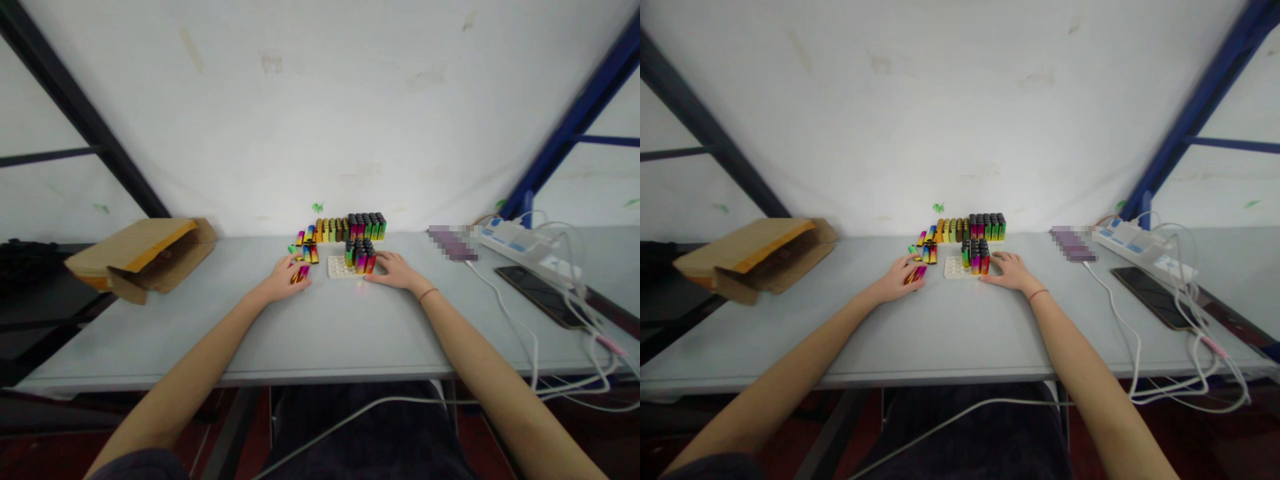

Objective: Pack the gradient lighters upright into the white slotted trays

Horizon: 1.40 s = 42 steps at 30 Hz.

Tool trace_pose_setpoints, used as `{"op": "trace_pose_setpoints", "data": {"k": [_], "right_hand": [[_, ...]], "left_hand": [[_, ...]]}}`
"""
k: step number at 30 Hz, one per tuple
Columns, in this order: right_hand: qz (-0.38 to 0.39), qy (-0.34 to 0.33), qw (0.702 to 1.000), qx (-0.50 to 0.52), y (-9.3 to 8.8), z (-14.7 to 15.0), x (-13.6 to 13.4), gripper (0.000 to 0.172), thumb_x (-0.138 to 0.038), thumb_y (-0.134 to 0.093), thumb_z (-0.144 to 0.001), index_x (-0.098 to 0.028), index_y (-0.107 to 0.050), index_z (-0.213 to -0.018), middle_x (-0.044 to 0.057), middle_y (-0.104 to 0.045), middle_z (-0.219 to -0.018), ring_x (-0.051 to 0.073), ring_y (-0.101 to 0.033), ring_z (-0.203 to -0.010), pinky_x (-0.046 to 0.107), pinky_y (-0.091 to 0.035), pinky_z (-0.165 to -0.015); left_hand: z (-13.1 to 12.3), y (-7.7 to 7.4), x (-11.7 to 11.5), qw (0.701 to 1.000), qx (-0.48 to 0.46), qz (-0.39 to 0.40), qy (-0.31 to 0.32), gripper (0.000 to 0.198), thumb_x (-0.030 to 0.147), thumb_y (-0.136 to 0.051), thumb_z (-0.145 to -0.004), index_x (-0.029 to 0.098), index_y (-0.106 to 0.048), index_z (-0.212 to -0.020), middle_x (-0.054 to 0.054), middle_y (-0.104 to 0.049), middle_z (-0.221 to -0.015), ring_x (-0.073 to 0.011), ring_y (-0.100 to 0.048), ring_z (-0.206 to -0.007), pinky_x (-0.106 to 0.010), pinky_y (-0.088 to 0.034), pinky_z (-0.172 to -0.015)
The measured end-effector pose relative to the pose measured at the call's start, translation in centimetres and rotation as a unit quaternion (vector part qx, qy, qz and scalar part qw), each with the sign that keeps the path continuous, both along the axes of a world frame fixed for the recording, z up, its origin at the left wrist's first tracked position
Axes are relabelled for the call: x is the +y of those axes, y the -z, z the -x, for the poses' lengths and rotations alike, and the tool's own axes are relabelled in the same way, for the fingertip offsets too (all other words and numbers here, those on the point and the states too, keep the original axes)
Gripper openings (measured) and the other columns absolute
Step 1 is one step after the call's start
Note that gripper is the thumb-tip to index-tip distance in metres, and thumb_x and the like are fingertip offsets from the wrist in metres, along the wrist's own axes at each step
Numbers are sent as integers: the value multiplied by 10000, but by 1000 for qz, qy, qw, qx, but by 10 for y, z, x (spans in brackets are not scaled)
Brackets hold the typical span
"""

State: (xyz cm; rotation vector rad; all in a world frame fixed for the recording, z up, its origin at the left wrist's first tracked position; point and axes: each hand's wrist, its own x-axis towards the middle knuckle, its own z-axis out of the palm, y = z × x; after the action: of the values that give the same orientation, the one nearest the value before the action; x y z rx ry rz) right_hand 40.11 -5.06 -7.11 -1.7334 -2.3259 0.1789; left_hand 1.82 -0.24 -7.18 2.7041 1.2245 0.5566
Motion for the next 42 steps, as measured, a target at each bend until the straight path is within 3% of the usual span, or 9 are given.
{"op": "trace_pose_setpoints", "data": {"k": [5, 8, 14, 20, 26, 31, 34, 38, 42], "right_hand": [[0, -8, 1000, -2, 1, -2, 1, 863, -817, -545, -914, -179, -609, -1492, 192, -522, -1597, 417, -459, -1480, 546, -343, -1226], [-2, -6, 1000, 1, 2, -2, 2, 853, -823, -550, -906, -205, -611, -1492, 172, -533, -1592, 414, -460, -1481, 543, -347, -1228], [2, -2, 1000, -7, 2, -2, 1, 868, -802, -563, -913, -162, -605, -1498, 194, -515, -1603, 419, -459, -1480, 543, -340, -1234], [3, 0, 1000, -11, 4, -3, 2, 847, -795, -576, -913, -187, -604, -1502, 179, -516, -1607, 417, -456, -1483, 540, -339, -1234], [3, -3, 1000, -9, 4, -3, 3, 870, -806, -563, -915, -164, -600, -1501, 195, -516, -1601, 411, -456, -1484, 522, -327, -1243], [-1, -12, 1000, -7, 4, -3, 4, 863, -799, -563, -920, -160, -601, -1499, 197, -525, -1593, 405, -466, -1480, 516, -335, -1240], [-3, -10, 1000, -8, 4, -3, 4, 866, -804, -559, -918, -161, -602, -1497, 196, -533, -1586, 409, -470, -1476, 526, -343, -1233], [-11, -9, 1000, -3, 5, -2, 3, 852, -808, -564, -912, -178, -617, -1483, 186, -542, -1582, 418, -477, -1468, 538, -353, -1224], [-15, -7, 1000, 1, 6, -3, 4, 842, -808, -576, -903, -189, -630, -1472, 188, -546, -1577, 423, -481, -1462, 551, -358, -1217]], "left_hand": [[-1, 5, 10, 998, 4, 11, -57, 724, 690, -401, -989, 190, -577, -1482, -188, -478, -1613, -364, -427, -1514, -552, -371, -1233], [-1, 5, 8, 997, 37, 5, -66, 814, 776, -449, -929, 193, -575, -1483, -186, -503, -1596, -378, -449, -1492, -540, -386, -1213], [5, -11, -11, 983, 53, -9, -178, 834, 833, -515, -861, 226, -648, -1416, -166, -643, -1322, -370, -633, -1196, -487, -490, -1080], [-12, -25, -28, 982, 87, -52, -158, 672, 776, -587, -866, 221, -740, -1212, -158, -647, -1215, -371, -611, -1136, -498, -513, -978], [-41, -21, -43, 982, 107, -43, -146, 443, 578, -545, -981, 186, -743, -1038, -191, -700, -1140, -398, -577, -1168, -533, -505, -927], [-44, -18, -41, 992, 26, -10, -122, 246, 397, -578, -972, 207, -698, -1072, -140, -749, -1071, -347, -642, -1121, -488, -511, -962], [-53, -23, -38, 989, -98, 54, -95, 257, 327, -581, -950, 204, -636, -1169, -112, -747, -1095, -298, -685, -1062, -435, -525, -970], [-86, -35, -38, 929, -318, 180, -61, 199, 366, -625, -925, 208, -604, -1045, -75, -703, -977, -259, -703, -944, -393, -547, -882], [-119, -48, -41, 782, -527, 330, -38, 235, 391, -681, -885, 230, -519, -942, 12, -612, -784, -149, -624, -658, -280, -500, -652]]}}
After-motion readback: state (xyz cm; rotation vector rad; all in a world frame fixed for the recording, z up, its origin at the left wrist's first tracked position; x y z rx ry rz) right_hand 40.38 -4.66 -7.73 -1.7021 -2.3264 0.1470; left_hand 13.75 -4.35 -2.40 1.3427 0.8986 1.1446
